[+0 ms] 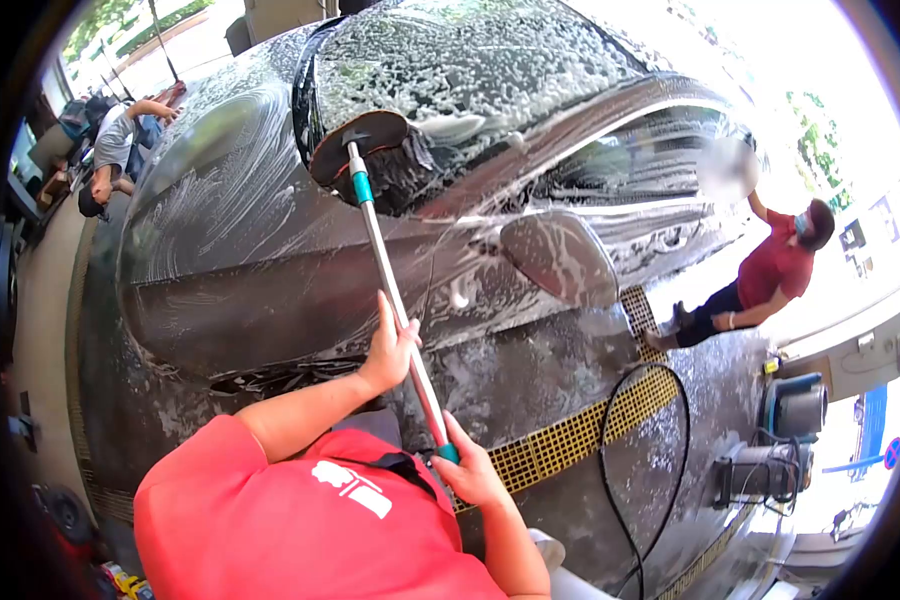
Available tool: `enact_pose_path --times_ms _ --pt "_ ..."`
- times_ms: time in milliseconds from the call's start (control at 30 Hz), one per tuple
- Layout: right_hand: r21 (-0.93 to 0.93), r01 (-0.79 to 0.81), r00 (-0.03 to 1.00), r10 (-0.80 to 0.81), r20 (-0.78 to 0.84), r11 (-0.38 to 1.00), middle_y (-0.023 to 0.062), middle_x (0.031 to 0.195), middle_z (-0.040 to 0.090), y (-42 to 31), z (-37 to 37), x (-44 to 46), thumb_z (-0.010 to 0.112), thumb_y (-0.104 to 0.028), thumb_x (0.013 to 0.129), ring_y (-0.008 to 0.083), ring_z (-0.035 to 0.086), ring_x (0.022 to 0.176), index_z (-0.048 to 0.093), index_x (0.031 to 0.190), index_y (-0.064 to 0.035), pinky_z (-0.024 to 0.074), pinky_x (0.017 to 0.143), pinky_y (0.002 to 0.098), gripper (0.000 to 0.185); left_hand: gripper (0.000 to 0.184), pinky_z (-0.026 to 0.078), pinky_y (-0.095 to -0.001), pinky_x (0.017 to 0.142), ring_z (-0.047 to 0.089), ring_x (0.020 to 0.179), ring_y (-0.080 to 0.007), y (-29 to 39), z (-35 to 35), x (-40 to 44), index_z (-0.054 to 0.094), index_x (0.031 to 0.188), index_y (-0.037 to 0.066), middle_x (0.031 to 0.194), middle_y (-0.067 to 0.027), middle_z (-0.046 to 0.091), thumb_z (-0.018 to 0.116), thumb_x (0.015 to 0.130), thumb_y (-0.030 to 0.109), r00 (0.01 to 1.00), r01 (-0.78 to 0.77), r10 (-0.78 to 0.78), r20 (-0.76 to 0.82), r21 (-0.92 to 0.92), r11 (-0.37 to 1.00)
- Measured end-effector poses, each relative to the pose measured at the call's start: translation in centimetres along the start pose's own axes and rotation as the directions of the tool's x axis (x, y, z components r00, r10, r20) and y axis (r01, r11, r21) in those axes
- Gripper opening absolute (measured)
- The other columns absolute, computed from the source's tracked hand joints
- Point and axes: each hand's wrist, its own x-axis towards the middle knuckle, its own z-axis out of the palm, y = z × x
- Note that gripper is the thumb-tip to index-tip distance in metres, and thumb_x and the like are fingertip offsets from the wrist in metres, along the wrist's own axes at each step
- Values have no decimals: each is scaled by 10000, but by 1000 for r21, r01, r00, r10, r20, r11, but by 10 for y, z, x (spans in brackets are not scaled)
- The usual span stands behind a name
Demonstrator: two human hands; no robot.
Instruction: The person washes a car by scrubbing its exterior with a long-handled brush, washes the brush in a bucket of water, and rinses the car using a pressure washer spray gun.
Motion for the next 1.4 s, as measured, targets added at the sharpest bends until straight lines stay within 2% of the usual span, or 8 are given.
enact_pose_path --times_ms 133,500,633,733,867,1067,1200,1400 --pt "-74 27 999 -28 -18 997 -13 700 521 -59 -4 67 598 14 842 74 496 554 269 1506 -66 423 507 238 745 782 489 -341 535 578 583 -185 1 -11 100 -47 1490 -22 724 -132 584 504 974 181 997 -35 42 -61 115 993" --pt "-40 189 973 -182 140 981 52 674 552 -294 57 502 597 -52 819 161 531 498 549 1163 -74 455 427 304 348 426 509 -477 802 651 908 -422 28 -157 436 659 939 -39 895 -291 658 588 898 379 991 -1 37 -127 275 962" --pt "-75 169 983 -162 89 983 38 676 538 -286 94 478 593 -72 846 148 532 510 435 1395 -84 454 436 300 571 482 482 -389 385 639 467 -276 -16 -186 479 634 729 -95 593 -206 619 597 893 356 959 223 -203 -197 82 971" --pt "-82 185 980 -178 84 979 25 692 539 -226 60 397 607 -75 847 107 528 530 248 1511 -71 425 466 273 755 494 528 -428 535 664 571 -344 -21 -167 445 589 640 -79 563 -211 596 631 871 355 990 96 -82 -112 134 986" --pt "-157 20 999 -27 -40 987 9 718 541 -191 19 277 600 -38 875 76 511 560 224 1524 -83 436 523 236 751 587 453 -448 937 594 1096 -425 12 -94 344 372 1243 -90 1138 -343 574 610 919 339 993 104 -113 45 167 980" --pt "-119 216 967 -229 -115 969 51 687 543 -332 -9 427 567 -75 850 146 524 496 415 1396 -50 426 419 287 567 562 444 -358 381 563 422 -222 77 -84 566 562 856 -43 529 -118 562 530 931 513 930 190 -205 304 78 979" --pt "28 288 951 -282 -125 957 48 683 542 -399 -43 535 568 -73 904 149 522 513 556 1010 -67 440 426 314 107 773 550 -419 553 680 671 -330 127 -39 615 426 1150 -154 948 -243 639 504 912 576 995 57 -100 32 637 769" --pt "-97 182 958 -198 -205 979 22 691 530 -277 -35 353 561 -67 891 132 537 519 127 1539 -104 440 446 289 780 970 465 -445 939 587 1094 -435 110 -35 536 3 1468 -103 1173 -337 581 459 933 565 951 -186 -18 309 618 764"
